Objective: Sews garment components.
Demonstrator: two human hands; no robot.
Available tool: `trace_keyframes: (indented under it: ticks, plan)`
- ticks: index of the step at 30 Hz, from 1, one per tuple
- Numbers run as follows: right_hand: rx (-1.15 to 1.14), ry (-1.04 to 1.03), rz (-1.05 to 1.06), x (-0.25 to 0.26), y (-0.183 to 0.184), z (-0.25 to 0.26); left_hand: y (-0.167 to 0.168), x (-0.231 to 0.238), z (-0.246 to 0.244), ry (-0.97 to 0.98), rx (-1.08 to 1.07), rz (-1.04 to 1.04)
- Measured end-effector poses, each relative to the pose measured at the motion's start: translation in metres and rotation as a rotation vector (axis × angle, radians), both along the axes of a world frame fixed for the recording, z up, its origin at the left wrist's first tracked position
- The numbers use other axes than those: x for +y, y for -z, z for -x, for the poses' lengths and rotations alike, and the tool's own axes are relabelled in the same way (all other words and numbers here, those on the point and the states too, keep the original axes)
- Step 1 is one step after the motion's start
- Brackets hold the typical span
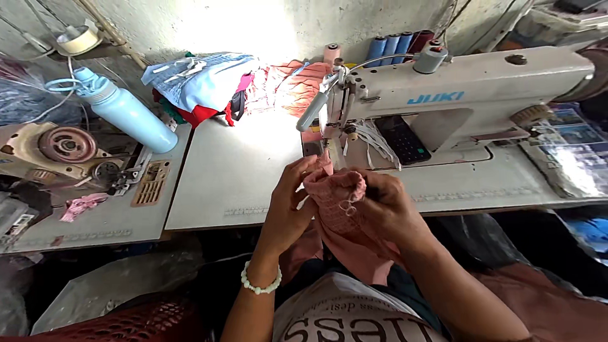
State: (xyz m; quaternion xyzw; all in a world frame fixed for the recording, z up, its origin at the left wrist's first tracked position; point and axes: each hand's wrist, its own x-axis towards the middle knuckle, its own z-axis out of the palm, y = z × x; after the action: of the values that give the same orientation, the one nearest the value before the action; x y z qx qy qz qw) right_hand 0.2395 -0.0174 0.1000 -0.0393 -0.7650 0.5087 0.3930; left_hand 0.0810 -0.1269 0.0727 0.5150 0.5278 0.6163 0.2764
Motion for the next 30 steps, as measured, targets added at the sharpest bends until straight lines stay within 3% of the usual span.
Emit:
trace_keyframes:
  ticks: [5,9,16,18,20,23,26,30]
  plan:
    - [0.034,-0.046,0.178,-0.002,0.004,-0.002,0.005,-0.01,-0.013,0.218,-0.412,-0.026]
    - [0.07,-0.114,0.36,0.006,0.018,-0.014,0.013,-0.012,-0.006,0.173,-0.415,-0.025]
    - [0.113,0.282,0.62,0.055,0.038,-0.08,0.017,-0.03,0.02,0.045,-0.543,-0.022]
    - [-0.019,0.489,0.467,0.069,0.048,-0.091,0.018,-0.022,0.01,0.04,-0.576,0.038]
    - [-0.282,0.738,0.104,0.074,0.055,-0.093,0.021,-0.007,-0.005,0.005,-0.599,0.106]
    - [-0.364,0.836,-0.258,0.059,0.052,-0.075,0.03,0.015,-0.022,-0.039,-0.563,0.164]
    - [-0.301,0.617,-0.471,0.041,0.053,-0.045,0.034,0.022,-0.031,-0.042,-0.542,0.16]
    - [-0.436,0.235,-0.276,0.051,0.064,-0.018,0.035,0.022,-0.032,-0.11,-0.517,0.1]
